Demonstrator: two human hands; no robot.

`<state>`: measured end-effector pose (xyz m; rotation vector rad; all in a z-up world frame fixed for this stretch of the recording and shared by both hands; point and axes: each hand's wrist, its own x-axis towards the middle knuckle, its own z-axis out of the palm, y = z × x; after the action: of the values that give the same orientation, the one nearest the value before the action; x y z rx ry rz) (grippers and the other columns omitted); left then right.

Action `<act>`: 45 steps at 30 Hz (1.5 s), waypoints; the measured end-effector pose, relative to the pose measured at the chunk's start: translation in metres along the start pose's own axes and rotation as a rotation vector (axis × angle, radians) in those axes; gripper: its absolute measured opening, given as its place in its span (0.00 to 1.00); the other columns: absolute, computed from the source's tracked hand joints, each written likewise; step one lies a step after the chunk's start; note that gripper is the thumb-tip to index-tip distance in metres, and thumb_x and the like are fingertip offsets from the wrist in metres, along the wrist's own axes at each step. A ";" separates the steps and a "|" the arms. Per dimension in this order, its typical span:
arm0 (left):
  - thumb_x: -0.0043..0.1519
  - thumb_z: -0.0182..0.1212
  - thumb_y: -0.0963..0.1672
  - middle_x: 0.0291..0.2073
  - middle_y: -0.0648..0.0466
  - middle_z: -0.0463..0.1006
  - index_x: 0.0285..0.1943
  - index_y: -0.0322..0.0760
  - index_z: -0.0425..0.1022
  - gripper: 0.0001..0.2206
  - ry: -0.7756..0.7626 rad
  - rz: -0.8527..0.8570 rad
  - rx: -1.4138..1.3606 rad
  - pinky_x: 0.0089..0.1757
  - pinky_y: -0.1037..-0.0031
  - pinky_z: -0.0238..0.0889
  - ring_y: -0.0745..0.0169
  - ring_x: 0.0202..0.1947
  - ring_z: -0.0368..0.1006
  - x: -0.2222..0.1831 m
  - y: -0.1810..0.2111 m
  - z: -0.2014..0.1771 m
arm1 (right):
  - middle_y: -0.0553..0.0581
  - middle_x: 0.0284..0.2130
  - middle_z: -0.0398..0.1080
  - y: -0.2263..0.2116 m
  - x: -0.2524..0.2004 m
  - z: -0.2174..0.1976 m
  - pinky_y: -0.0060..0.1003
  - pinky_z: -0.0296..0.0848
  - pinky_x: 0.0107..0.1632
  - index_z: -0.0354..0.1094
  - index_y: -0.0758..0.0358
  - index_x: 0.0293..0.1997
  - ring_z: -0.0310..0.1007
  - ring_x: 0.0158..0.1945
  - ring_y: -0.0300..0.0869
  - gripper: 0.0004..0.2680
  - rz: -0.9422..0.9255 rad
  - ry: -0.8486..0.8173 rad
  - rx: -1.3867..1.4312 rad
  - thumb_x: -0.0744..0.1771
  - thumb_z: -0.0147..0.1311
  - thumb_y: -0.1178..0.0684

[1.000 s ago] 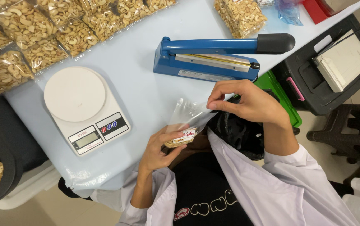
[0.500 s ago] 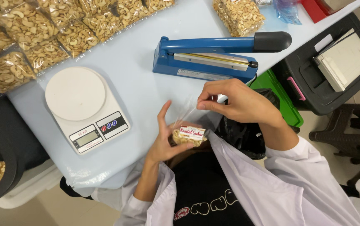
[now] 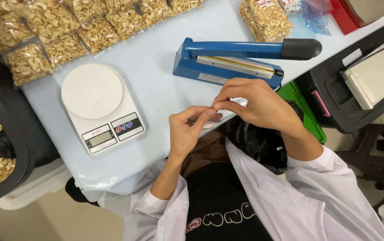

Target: The person places a plastic bag of cashews into a blue heat sealer to seal the top. They then inspect the sealed bag, pick up a pair of scissors, and trim the excess plastic from the sealed edge. The person repeats this process with another bag of cashews.

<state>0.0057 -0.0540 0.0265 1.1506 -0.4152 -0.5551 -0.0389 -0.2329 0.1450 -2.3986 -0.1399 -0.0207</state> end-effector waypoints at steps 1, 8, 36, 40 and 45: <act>0.66 0.62 0.41 0.35 0.43 0.86 0.46 0.26 0.81 0.08 -0.002 -0.010 0.012 0.41 0.73 0.77 0.54 0.37 0.85 0.000 0.002 0.000 | 0.54 0.33 0.76 0.002 -0.001 0.000 0.37 0.71 0.38 0.77 0.63 0.43 0.75 0.34 0.45 0.05 0.005 -0.003 0.007 0.67 0.60 0.54; 0.67 0.63 0.42 0.36 0.42 0.85 0.46 0.25 0.81 0.10 0.089 -0.007 -0.052 0.41 0.71 0.78 0.54 0.38 0.85 0.002 0.005 -0.002 | 0.52 0.36 0.79 0.012 -0.010 -0.011 0.34 0.75 0.45 0.75 0.64 0.49 0.79 0.39 0.39 0.09 0.050 -0.003 0.145 0.67 0.61 0.54; 0.66 0.64 0.41 0.38 0.42 0.85 0.47 0.25 0.81 0.09 0.003 0.001 -0.031 0.42 0.70 0.81 0.55 0.38 0.85 0.037 0.001 0.009 | 0.53 0.34 0.78 0.045 -0.035 0.000 0.32 0.73 0.45 0.78 0.64 0.41 0.76 0.39 0.39 0.04 0.214 0.241 0.170 0.67 0.62 0.55; 0.65 0.64 0.41 0.36 0.42 0.85 0.46 0.24 0.81 0.09 -0.004 -0.052 -0.036 0.39 0.69 0.80 0.54 0.36 0.85 0.042 -0.003 0.011 | 0.54 0.35 0.78 0.050 -0.038 -0.004 0.34 0.73 0.47 0.78 0.66 0.41 0.76 0.41 0.39 0.06 0.195 0.288 0.121 0.68 0.60 0.54; 0.68 0.61 0.42 0.40 0.42 0.84 0.49 0.23 0.79 0.10 -0.074 -0.013 -0.085 0.42 0.67 0.82 0.53 0.42 0.84 0.046 -0.009 0.010 | 0.55 0.35 0.78 0.051 -0.036 -0.007 0.35 0.73 0.46 0.77 0.66 0.42 0.76 0.40 0.39 0.06 0.230 0.265 0.124 0.69 0.59 0.53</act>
<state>0.0346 -0.0913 0.0231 1.0539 -0.4441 -0.6228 -0.0689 -0.2785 0.1146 -2.2501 0.2508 -0.2152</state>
